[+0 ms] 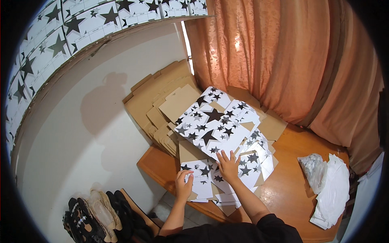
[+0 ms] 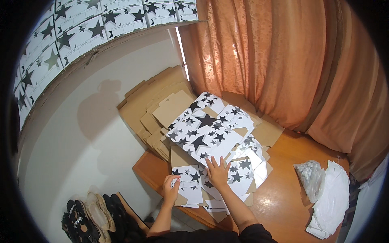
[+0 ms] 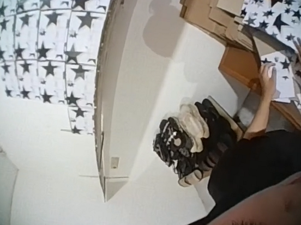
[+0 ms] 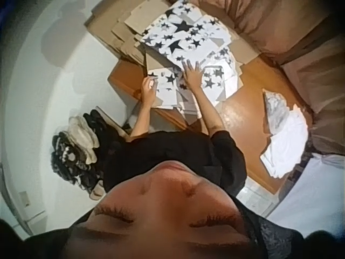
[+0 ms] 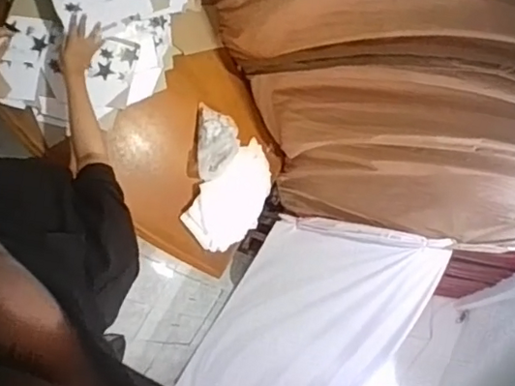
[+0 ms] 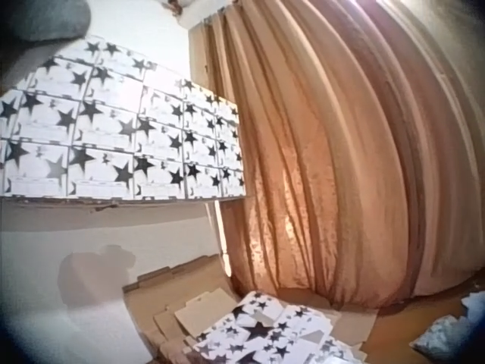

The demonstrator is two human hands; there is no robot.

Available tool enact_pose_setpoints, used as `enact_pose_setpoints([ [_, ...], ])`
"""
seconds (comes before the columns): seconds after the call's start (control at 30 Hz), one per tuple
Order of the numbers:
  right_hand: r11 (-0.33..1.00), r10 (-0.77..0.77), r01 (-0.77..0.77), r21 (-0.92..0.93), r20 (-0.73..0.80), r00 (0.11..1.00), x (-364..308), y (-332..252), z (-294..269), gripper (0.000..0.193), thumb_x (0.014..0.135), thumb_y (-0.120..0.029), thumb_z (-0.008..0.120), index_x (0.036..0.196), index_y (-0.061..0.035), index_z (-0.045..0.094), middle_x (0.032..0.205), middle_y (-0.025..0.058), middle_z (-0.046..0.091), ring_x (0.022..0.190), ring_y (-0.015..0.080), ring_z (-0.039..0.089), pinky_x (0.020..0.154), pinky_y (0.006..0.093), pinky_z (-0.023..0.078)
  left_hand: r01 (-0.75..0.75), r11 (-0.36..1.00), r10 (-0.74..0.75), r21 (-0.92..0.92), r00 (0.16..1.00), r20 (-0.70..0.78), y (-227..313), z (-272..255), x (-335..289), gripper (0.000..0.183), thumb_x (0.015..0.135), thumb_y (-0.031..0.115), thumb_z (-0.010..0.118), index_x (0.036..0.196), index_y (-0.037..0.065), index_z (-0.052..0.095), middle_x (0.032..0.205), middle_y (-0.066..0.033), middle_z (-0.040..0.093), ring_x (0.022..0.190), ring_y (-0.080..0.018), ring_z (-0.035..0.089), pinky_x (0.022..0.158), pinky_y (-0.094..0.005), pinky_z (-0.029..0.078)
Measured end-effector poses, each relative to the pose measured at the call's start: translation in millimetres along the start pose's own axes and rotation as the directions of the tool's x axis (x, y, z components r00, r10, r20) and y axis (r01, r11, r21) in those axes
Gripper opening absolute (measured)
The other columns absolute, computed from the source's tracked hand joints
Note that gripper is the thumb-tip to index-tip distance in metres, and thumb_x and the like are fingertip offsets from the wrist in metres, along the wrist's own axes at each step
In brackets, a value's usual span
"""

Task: Folding flat cardboard into shoe boxes, placing tissue paper and packets inside, and stacking them on a shelf.

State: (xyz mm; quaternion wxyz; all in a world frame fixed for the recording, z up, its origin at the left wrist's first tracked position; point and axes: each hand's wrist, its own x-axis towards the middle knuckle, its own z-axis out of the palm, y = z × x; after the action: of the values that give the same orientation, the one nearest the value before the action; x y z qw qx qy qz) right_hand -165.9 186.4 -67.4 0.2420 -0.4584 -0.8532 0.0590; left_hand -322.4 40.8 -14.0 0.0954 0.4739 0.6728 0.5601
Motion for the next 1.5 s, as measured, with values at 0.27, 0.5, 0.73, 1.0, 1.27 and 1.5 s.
enact_pose_setpoints([
  [0.27,0.932,0.256,-0.037,0.359,-0.585,0.770,33.5,46.8,-109.1,0.033,0.090,-0.010,0.050,0.123,-0.0079,0.054,0.121,0.0115,0.058,0.102,0.0253,0.060,0.095,0.0385,0.040,-0.047,0.998,0.048,-0.052,0.998,0.027,-13.9,7.6,28.7,0.011,0.078,0.005,0.059,0.088,0.004,0.064,0.097,-0.0099,0.058,0.098,-0.0264,0.052,0.088,-0.0353,0.039],
  [0.5,0.529,0.723,0.142,0.836,-0.532,0.441,-36.1,66.9,-230.9,0.035,0.098,-0.029,0.042,0.112,0.0016,0.054,0.102,0.0076,0.060,0.093,0.0141,0.057,0.081,0.0264,0.045,-0.046,0.992,0.062,-0.115,0.988,0.140,-1.1,27.3,73.3,0.033,0.080,0.014,0.062,0.111,0.004,0.057,0.114,-0.0136,0.051,0.111,-0.0293,0.046,0.097,-0.0378,0.034],
  [0.73,0.148,0.871,0.278,0.949,-0.258,0.418,-145.7,63.8,-216.7,0.036,0.097,-0.031,0.044,0.119,-0.0042,0.051,0.109,0.0042,0.060,0.097,0.0162,0.059,0.084,0.0311,0.047,0.521,0.628,-0.144,-0.578,0.808,0.572,-42.4,92.1,96.7,0.064,0.092,0.033,0.052,0.141,0.003,0.025,0.141,-0.0181,0.033,0.128,-0.0244,0.036,0.104,-0.0346,0.029],
  [1.0,0.020,0.954,-0.039,0.999,-0.008,0.301,-277.1,89.9,-161.7,0.042,0.094,-0.034,0.048,0.121,-0.0007,0.051,0.110,0.0066,0.060,0.097,0.0178,0.059,0.085,0.0315,0.046,0.609,0.661,-0.112,-0.438,0.657,0.745,-41.5,141.6,43.3,0.034,0.087,0.009,0.058,0.118,-0.002,0.050,0.104,-0.0068,0.062,0.092,-0.0150,0.058,0.083,-0.0254,0.043],
  [1.27,0.217,0.933,-0.505,0.835,-0.024,0.360,-353.5,152.4,-140.7,0.061,0.083,-0.009,0.061,0.136,0.0005,0.034,0.114,0.0125,0.056,0.097,0.0171,0.057,0.086,0.0270,0.044,0.541,0.800,-0.135,-0.261,0.585,0.800,-34.4,139.8,-27.1,0.092,0.072,0.012,0.075,0.139,-0.010,0.017,0.129,-0.0204,0.044,0.112,-0.0217,0.049,0.094,-0.0291,0.040],
  [1.5,0.419,0.722,-0.618,0.665,0.169,0.671,-390.3,168.8,-156.1,0.106,0.058,-0.021,0.083,0.139,0.0071,0.020,0.138,0.0245,0.034,0.130,0.0305,0.032,0.107,0.0345,0.025,0.215,0.970,-0.013,-0.110,0.503,0.864,18.9,141.1,-83.7,0.127,0.054,0.026,0.087,0.144,-0.002,0.002,0.141,-0.0245,0.025,0.132,-0.0309,0.027,0.108,-0.0335,0.022],
])
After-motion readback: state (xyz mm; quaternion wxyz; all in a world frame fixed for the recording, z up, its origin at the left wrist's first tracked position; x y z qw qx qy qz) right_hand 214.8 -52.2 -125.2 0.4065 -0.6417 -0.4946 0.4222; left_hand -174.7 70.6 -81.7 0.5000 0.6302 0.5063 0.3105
